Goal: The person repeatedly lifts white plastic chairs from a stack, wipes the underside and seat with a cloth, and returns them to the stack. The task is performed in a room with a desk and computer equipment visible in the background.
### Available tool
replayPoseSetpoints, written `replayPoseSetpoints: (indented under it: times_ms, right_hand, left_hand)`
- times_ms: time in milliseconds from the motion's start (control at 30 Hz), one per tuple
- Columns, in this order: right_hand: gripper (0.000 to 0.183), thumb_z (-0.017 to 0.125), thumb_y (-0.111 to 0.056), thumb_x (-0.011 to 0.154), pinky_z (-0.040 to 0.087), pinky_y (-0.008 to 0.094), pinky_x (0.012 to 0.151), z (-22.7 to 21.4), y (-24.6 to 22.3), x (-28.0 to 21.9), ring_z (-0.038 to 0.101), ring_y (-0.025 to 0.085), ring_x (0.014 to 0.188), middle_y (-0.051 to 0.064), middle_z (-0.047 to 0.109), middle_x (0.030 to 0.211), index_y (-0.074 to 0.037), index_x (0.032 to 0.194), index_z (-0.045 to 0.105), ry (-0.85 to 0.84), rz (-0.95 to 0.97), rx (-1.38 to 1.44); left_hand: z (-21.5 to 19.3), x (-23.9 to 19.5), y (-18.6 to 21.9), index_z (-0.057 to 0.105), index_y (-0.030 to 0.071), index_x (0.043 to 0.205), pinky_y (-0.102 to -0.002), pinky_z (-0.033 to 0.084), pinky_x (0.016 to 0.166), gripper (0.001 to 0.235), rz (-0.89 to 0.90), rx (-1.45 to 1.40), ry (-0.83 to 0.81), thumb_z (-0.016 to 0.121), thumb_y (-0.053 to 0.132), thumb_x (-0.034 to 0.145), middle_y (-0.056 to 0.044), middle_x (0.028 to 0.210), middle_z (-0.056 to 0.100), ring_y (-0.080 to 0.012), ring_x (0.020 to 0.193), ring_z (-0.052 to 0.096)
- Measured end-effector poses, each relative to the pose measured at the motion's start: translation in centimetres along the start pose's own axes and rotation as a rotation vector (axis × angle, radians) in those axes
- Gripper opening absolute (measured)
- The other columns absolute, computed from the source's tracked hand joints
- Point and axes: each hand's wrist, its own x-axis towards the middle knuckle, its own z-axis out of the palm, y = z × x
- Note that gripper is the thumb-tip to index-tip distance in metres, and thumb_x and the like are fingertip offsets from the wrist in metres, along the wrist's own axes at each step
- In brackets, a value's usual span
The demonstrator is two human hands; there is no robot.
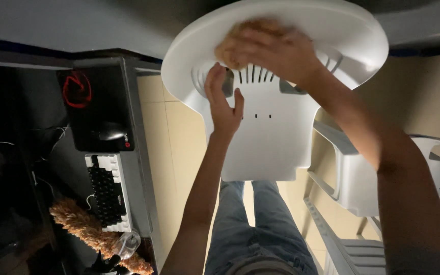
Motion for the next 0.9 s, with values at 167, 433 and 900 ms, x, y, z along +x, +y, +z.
replayPoseSetpoints:
  times_ms: [167, 433, 900]
  right_hand:
    - [0.038, 0.063, -0.014, 0.109, 0.054, 0.025, 0.073, 6.7, 1.5, -4.8, 0.068, 0.006, 0.117, -0.01, 0.065, 0.149, -0.023, 0.146, 0.065, -0.012, 0.032, -0.331]
    - [0.056, 0.055, -0.003, 0.1, 0.057, 0.032, 0.1, 20.2, 0.7, -13.2, 0.066, 0.019, 0.122, -0.002, 0.06, 0.15, -0.023, 0.152, 0.055, -0.15, 0.148, 0.345]
    - [0.052, 0.066, -0.015, 0.094, 0.032, 0.029, 0.127, 19.9, 0.7, -14.1, 0.041, 0.015, 0.15, -0.004, 0.043, 0.166, -0.016, 0.146, 0.058, -0.25, -0.014, -0.06]
  left_hand:
    - [1.7, -1.5, -1.4, 0.033, 0.0, 0.157, -0.041, 0.039, 0.122, 0.067, -0.158, -0.082, -0.015, 0.062, -0.004, 0.096, -0.017, 0.16, 0.039, -0.0309, 0.145, 0.044]
    - [5.1, -5.3, -8.7, 0.028, -0.001, 0.157, -0.041, 0.041, 0.118, 0.07, -0.296, -0.099, -0.123, 0.062, -0.001, 0.095, -0.021, 0.156, 0.037, -0.0353, 0.141, 0.043]
    - [8.1, -8.8, -9.7, 0.025, -0.001, 0.155, -0.046, 0.037, 0.117, 0.075, -0.339, -0.029, -0.458, 0.068, 0.006, 0.094, -0.026, 0.16, 0.022, -0.0433, 0.148, 0.031]
